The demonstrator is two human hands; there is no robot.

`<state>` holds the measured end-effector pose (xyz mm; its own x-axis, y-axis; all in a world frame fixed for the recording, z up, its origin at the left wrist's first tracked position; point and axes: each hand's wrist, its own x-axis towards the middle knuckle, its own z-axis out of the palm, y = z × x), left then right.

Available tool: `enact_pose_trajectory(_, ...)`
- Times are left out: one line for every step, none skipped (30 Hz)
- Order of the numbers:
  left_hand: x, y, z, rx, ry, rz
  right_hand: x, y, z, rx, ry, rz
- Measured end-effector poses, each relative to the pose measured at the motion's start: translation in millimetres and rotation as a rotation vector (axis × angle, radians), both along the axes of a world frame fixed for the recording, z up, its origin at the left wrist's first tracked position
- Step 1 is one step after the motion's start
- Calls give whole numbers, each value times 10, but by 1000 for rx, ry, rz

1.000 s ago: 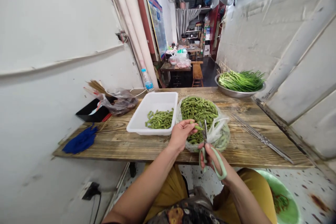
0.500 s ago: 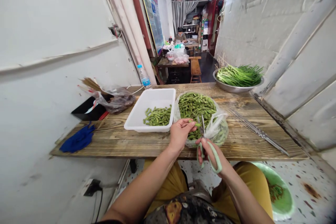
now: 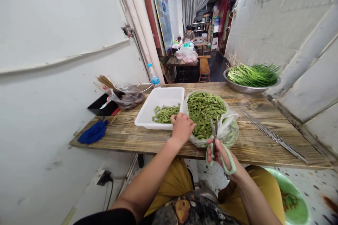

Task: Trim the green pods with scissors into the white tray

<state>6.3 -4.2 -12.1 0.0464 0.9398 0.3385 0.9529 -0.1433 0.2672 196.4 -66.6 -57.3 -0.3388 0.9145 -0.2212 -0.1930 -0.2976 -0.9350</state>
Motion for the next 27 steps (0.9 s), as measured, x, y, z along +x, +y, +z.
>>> enact_pose_trajectory(78, -8, -39, -62, 54, -24, -2, -10, 2, 7, -6, 2)
enact_pose_trajectory(144, -11, -74, -109, 95, -24, -4, -20, 7, 13, -22, 1)
enact_pose_trajectory(194, -9, -103, -144, 124, -10, -8, -30, 12, 17, -45, -1)
enact_pose_trajectory(226, -2, -122, -175, 142, -5, -14, -40, 17, 17, -69, -7)
enact_pose_trajectory(241, 5, -134, -204, 151, -10, -21, -48, 20, 12, -86, -11)
enact_pose_trajectory(243, 13, -139, -228, 151, -22, -30, -55, 21, 3, -95, -13)
enact_pose_trajectory(236, 17, -140, -244, 148, -34, -40, -62, 20, -7, -97, -12)
enact_pose_trajectory(225, 19, -139, -254, 138, -43, -50, -67, 18, -13, -95, -9)
enact_pose_trajectory(213, 16, -137, -259, 118, -44, -59, -73, 15, -16, -93, -7)
enact_pose_trajectory(204, 10, -136, -260, 86, -38, -66, -78, 12, -16, -94, -4)
enact_pose_trajectory(198, 2, -136, -258, 40, -27, -69, -84, 10, -11, -102, -1)
enact_pose_trajectory(196, -8, -137, -251, -17, -20, -67, -89, 7, -1, -121, 3)
enact_pose_trajectory(198, -19, -140, -239, -88, -19, -62, -94, 7, 16, -148, 9)
enact_pose_trajectory(203, -29, -143, -231, -171, -24, -54, -98, 9, 36, -184, 16)
enact_pose_trajectory(212, -39, -146, -233, -262, -35, -42, -102, 15, 60, -228, 23)
enact_pose_trajectory(221, -47, -149, -247, -356, -53, -29, -104, 26, 91, -279, 29)
enact_pose_trajectory(232, -56, -151, -272, -448, -76, -16, -106, 40, 128, -334, 36)
enact_pose_trajectory(242, -64, -150, -301, -535, -100, -4, -108, 58, 165, -391, 41)
enact_pose_trajectory(252, -72, -145, -329, -613, -124, 8, -109, 77, 200, -445, 48)
enact_pose_trajectory(261, -80, -137, -352, -681, -145, 17, -110, 94, 229, -491, 57)
enact_pose_trajectory(269, -90, -124, -366, -738, -164, 24, -110, 107, 250, -523, 66)
enact_pose_trajectory(276, -100, -107, -380, -784, -177, 29, -109, 112, 265, -539, 75)
enact_pose_trajectory(283, -110, -86, -398, -816, -186, 33, -106, 108, 275, -541, 78)
enact_pose_trajectory(289, -122, -63, -416, -829, -192, 35, -103, 96, 286, -533, 78)
enact_pose_trajectory(295, -133, -40, -432, -826, -199, 37, -98, 78, 298, -522, 73)
enact_pose_trajectory(299, -144, -18, -442, -813, -207, 38, -92, 55, 309, -510, 67)
enact_pose_trajectory(302, -153, 1, -448, -800, -215, 39, -86, 31, 317, -498, 59)
